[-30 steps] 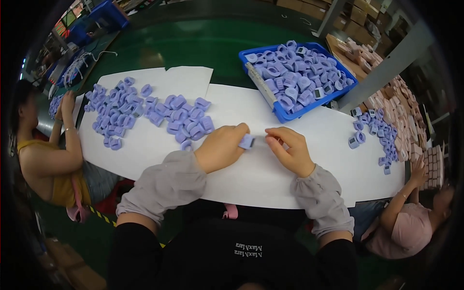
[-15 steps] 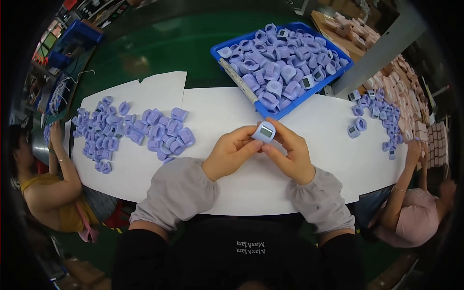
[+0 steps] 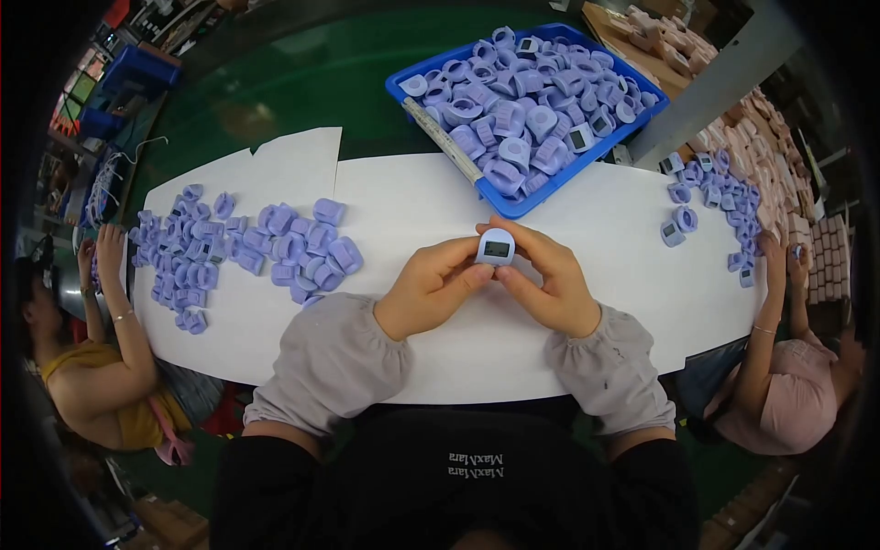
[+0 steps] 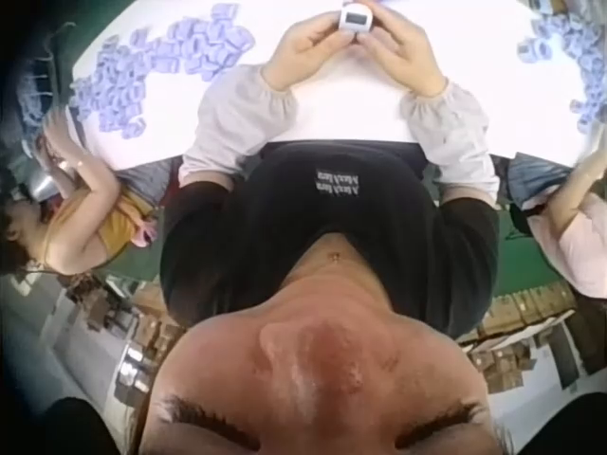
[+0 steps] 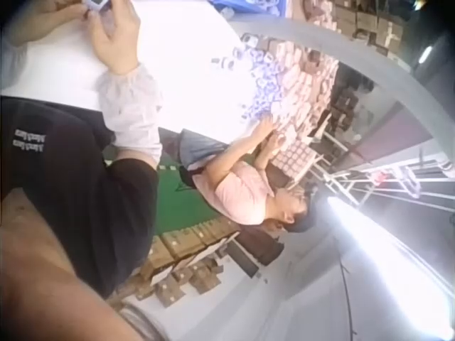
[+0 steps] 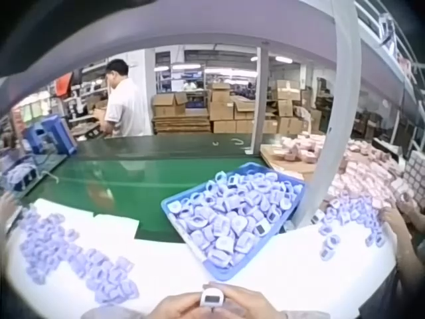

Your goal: The worker is inspecting small purple plastic electronic components and placing them into a blue storage bin while using a handheld digital counter.

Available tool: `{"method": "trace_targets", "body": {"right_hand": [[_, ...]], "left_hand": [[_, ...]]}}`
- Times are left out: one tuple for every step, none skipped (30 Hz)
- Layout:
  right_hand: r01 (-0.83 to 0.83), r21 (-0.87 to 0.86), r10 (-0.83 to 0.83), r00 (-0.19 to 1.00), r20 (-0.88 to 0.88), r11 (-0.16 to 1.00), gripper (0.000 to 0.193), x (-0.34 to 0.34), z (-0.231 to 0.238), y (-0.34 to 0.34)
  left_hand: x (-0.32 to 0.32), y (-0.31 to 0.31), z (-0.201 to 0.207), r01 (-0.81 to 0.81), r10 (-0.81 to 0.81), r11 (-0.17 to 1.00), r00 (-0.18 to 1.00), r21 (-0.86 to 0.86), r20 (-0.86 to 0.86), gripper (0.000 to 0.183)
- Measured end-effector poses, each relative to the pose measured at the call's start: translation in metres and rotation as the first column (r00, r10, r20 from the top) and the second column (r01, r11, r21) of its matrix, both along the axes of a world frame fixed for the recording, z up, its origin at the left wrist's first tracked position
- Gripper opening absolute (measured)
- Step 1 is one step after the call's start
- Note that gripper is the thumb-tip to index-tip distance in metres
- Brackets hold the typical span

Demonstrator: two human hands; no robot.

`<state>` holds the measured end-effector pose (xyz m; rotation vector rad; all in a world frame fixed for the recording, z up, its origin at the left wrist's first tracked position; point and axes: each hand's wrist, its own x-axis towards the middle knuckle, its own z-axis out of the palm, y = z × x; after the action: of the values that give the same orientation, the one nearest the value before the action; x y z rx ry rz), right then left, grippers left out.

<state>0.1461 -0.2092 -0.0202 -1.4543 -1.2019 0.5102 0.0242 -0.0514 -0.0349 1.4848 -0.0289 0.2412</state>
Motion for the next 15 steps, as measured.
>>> {"method": "trace_targets", "body": {"right_hand": [[0.001,-0.001,-0.001,1.000,0.005,1.000,0.050,0.0001,-0.0002,-0.0001],[0.003,-0.001,-0.003,1.000,0.009,1.000,0.050,-0.0001,-0.0003,-0.0001],[0.002,-0.002,-0.002,1.000,0.008,1.000,0.050,-0.0004,-0.0002,0.0001],[0.006,-0.001,-0.006,1.000,0.011,1.000,0.050,-0.0004,0.0001,0.0001],[0.009,-0.001,-0.009,1.000,0.014,1.000,0.049,-0.0005,0.0005,0.0000],[0.009,-0.002,-0.009,1.000,0.013,1.000,0.049,-0.0007,0.0009,-0.0001],[0.015,-0.005,-0.015,1.000,0.027,1.000,0.049,-0.0009,0.0013,-0.0003],[0.019,-0.006,-0.019,0.999,0.037,1.000,0.049,-0.0009,0.0015,-0.0003],[0.021,-0.009,-0.020,0.999,0.040,1.000,0.049,-0.0008,0.0017,-0.0002],[0.023,-0.002,-0.023,0.998,0.051,1.000,0.049,-0.0005,0.0017,-0.0001],[0.026,0.003,-0.026,0.998,0.056,1.000,0.050,-0.0004,0.0017,0.0000],[0.026,0.004,-0.027,0.998,0.061,1.000,0.050,-0.0005,0.0016,0.0000],[0.030,0.003,-0.030,0.998,0.057,1.000,0.050,-0.0004,0.0016,0.0000],[0.033,0.001,-0.033,0.998,0.055,0.999,0.049,-0.0005,0.0015,0.0000],[0.034,0.000,-0.034,0.998,0.055,0.999,0.049,-0.0006,0.0015,-0.0001]], "left_hand": [[-0.0001,0.0002,0.0001,0.000,0.000,1.000,1.000,0.004,0.004,0.025],[-0.0002,0.0006,0.0003,0.009,-0.009,1.000,1.000,-0.003,-0.006,0.025],[-0.0003,0.0012,0.0006,0.014,-0.014,1.000,1.000,0.009,-0.002,0.025],[-0.0002,0.0017,0.0009,0.019,-0.019,1.000,1.000,0.022,0.002,0.024],[-0.0003,0.0023,0.0011,0.019,-0.019,1.000,1.000,0.022,0.001,0.024],[-0.0004,0.0028,0.0012,0.016,-0.016,0.998,1.000,0.056,-0.004,0.023],[-0.0004,0.0030,0.0010,0.001,-0.002,0.995,1.000,0.098,0.011,0.023],[-0.0001,0.0028,0.0005,0.013,-0.012,0.996,1.000,0.090,-0.010,0.023],[0.0004,0.0021,-0.0003,-0.003,0.003,0.996,1.000,0.089,0.000,0.022],[0.0007,0.0015,-0.0011,-0.018,0.018,0.996,1.000,0.087,0.009,0.021],[0.0007,0.0014,-0.0018,-0.018,0.018,0.996,1.000,0.087,0.007,0.021],[0.0010,0.0013,-0.0026,-0.019,0.018,0.995,1.000,0.094,0.016,0.021],[0.0011,0.0015,-0.0033,-0.023,0.021,0.996,1.000,0.089,0.023,0.021],[0.0012,0.0018,-0.0039,-0.020,0.018,0.995,1.000,0.101,0.026,0.021],[0.0012,0.0020,-0.0044,-0.021,0.019,0.994,1.000,0.106,0.017,0.022]]}}
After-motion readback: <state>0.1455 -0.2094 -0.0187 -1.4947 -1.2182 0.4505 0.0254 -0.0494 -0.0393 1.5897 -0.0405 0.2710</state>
